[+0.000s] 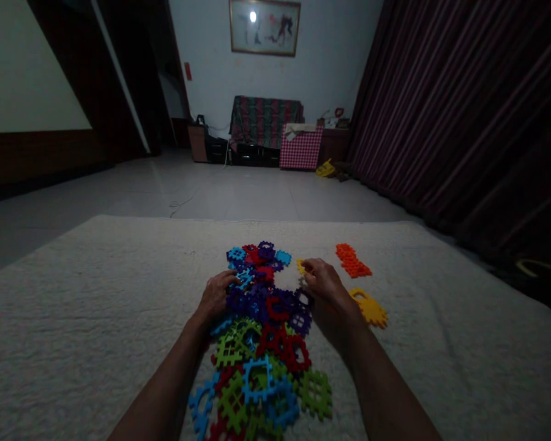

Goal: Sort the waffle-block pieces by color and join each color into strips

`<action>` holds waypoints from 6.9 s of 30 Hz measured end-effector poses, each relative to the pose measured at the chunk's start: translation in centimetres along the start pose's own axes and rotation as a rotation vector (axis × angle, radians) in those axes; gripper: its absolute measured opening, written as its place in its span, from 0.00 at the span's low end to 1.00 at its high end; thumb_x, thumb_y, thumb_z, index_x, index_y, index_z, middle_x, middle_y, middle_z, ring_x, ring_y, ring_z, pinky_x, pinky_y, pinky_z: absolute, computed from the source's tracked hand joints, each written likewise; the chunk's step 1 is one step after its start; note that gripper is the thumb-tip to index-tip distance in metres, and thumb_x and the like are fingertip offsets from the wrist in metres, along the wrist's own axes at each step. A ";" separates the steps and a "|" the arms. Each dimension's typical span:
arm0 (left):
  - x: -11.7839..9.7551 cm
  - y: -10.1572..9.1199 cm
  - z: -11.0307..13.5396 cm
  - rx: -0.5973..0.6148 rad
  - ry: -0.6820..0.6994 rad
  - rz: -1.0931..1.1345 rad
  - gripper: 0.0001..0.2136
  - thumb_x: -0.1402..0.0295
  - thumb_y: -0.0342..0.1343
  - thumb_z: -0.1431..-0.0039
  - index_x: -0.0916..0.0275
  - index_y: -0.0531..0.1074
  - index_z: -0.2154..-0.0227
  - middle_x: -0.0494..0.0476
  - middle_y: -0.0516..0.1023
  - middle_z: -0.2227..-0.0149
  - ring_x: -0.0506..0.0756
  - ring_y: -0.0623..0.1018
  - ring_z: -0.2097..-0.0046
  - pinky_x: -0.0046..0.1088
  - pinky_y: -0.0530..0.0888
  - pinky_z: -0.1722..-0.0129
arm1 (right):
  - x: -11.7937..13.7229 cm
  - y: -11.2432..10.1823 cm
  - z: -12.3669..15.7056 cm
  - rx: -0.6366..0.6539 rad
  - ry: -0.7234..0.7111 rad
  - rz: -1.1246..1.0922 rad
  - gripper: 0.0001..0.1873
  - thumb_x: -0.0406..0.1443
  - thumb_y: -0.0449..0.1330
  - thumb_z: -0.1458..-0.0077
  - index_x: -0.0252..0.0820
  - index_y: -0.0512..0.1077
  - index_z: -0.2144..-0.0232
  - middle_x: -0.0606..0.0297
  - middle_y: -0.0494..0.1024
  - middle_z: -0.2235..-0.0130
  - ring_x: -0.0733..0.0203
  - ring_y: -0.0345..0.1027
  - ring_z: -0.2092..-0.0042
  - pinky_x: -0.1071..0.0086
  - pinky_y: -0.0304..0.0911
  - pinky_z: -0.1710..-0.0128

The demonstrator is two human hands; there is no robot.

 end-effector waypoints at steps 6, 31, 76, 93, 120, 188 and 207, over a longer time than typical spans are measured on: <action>-0.4 -0.2 0.0 -0.001 -0.013 0.044 0.08 0.64 0.59 0.53 0.58 0.77 0.69 0.60 0.78 0.48 0.61 0.77 0.47 0.40 0.71 0.44 | -4.4 -3.4 -0.1 0.163 0.235 0.186 0.14 0.31 0.60 0.55 0.40 0.79 0.64 0.51 0.80 0.62 0.48 0.73 0.61 0.61 0.66 0.62; -1.3 -0.7 0.5 -0.381 -0.347 -0.251 0.14 0.63 0.62 0.46 0.60 0.75 0.57 0.62 0.77 0.50 0.63 0.74 0.46 0.43 0.69 0.45 | 8.1 3.9 1.2 0.260 -0.272 -0.069 0.15 0.42 0.49 0.35 0.43 0.73 0.64 0.58 0.78 0.58 0.53 0.67 0.52 0.54 0.53 0.48; -0.9 -1.0 0.1 -0.469 -0.397 -0.138 0.16 0.76 0.50 0.46 0.61 0.77 0.57 0.59 0.80 0.62 0.58 0.76 0.56 0.38 0.71 0.50 | 12.6 7.0 -2.8 0.471 -0.192 0.318 0.14 0.38 0.54 0.40 0.40 0.78 0.64 0.48 0.78 0.58 0.46 0.73 0.55 0.58 0.64 0.56; -0.9 -1.0 0.2 -0.424 -0.420 -0.165 0.14 0.74 0.52 0.45 0.59 0.78 0.59 0.58 0.80 0.62 0.58 0.77 0.57 0.36 0.70 0.52 | 11.1 4.3 -4.5 0.305 0.026 -0.150 0.10 0.41 0.58 0.46 0.42 0.76 0.70 0.65 0.81 0.69 0.62 0.73 0.67 0.72 0.63 0.67; -14.7 -0.4 10.8 0.399 0.203 -0.217 0.43 0.47 0.67 0.57 0.51 0.62 0.36 0.64 0.56 0.31 0.75 0.53 0.31 0.64 0.55 0.37 | 8.1 -0.9 13.6 0.066 -0.091 -0.156 0.19 0.36 0.56 0.44 0.40 0.70 0.51 0.51 0.73 0.47 0.49 0.66 0.43 0.53 0.62 0.41; -11.5 -1.2 -3.5 0.311 -0.066 -0.488 0.13 0.71 0.48 0.39 0.58 0.79 0.62 0.59 0.81 0.58 0.57 0.78 0.53 0.32 0.73 0.51 | 6.7 -0.5 14.2 -0.072 0.164 -0.752 0.14 0.42 0.54 0.41 0.43 0.77 0.61 0.59 0.80 0.60 0.55 0.74 0.57 0.65 0.69 0.55; -20.6 17.1 -8.2 0.176 -0.130 -0.136 0.17 0.66 0.44 0.34 0.64 0.74 0.50 0.65 0.77 0.49 0.58 0.74 0.45 0.34 0.69 0.43 | -5.6 -5.7 10.2 0.069 0.390 0.244 0.44 0.51 0.64 0.55 0.41 0.63 0.38 0.45 0.60 0.35 0.31 0.52 0.37 0.38 0.49 0.42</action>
Point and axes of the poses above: each hand's wrist, its own z-axis away from the middle knuckle, its own y-axis out of the palm, x = y × z, the point moved 2 cm from there along -z, towards the middle knuckle
